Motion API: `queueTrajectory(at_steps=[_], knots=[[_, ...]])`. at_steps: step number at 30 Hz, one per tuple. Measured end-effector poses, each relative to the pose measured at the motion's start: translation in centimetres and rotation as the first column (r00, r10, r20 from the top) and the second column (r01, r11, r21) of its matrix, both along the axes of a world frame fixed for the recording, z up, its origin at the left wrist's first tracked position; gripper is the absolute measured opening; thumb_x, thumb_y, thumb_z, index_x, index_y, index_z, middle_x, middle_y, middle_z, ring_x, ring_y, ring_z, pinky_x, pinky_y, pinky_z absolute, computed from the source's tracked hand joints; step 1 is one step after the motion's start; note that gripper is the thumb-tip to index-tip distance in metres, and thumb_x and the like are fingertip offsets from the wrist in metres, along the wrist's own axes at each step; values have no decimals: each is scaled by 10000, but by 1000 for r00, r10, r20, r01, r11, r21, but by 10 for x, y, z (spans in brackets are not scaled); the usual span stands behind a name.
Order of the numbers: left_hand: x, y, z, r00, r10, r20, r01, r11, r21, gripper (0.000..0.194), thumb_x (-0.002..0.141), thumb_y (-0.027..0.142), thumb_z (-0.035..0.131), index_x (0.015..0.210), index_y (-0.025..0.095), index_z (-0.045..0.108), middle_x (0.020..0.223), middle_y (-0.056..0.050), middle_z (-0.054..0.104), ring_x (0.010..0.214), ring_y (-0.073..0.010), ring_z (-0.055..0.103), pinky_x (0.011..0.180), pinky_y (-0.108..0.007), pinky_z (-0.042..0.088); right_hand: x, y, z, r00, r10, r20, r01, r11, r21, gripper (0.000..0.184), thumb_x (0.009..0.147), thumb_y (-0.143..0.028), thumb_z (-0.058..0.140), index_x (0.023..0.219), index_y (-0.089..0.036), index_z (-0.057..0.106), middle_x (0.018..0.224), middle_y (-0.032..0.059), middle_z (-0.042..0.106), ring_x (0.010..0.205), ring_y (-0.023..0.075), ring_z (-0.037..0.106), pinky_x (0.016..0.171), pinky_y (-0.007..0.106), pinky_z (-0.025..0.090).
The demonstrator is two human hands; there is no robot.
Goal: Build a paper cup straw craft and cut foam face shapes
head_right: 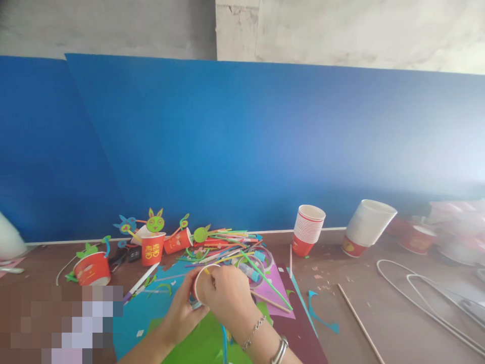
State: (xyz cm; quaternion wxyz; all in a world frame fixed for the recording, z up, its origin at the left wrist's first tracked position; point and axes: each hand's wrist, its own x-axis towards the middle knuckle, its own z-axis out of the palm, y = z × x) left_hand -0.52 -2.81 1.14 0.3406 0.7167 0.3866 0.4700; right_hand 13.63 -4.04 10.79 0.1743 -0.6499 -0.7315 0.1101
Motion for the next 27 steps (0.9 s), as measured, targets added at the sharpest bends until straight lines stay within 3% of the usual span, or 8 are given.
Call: queueTrajectory(at_steps=[10, 21, 27], knots=[[1, 0, -2, 1000, -14, -4, 14, 1000, -20, 587, 695, 166, 675, 1234, 246, 458, 1237, -90, 578, 1134, -285, 559, 941, -416, 484, -7, 2, 1, 997, -54, 63, 57, 998, -33, 243, 754, -201, 480, 661, -167, 702, 679, 92, 719, 567, 163, 596, 480, 252, 185], [0, 1, -4, 999, -8, -35, 7, 1000, -15, 592, 692, 193, 682, 1242, 278, 482, 1250, -69, 585, 1153, -298, 549, 956, -421, 476, -10, 5, -2, 991, -64, 115, 69, 997, -35, 275, 799, -212, 477, 664, -158, 711, 682, 104, 721, 587, 185, 634, 485, 270, 208], [-1, 4, -13, 996, 27, -88, -19, 995, 95, 649, 691, 175, 679, 1280, 272, 423, 1278, -89, 559, 1177, -323, 529, 961, -472, 474, -9, 2, -6, 998, -8, 59, 7, 1000, 19, 273, 809, -176, 462, 670, -159, 697, 676, 89, 717, 577, 161, 617, 499, 262, 237]])
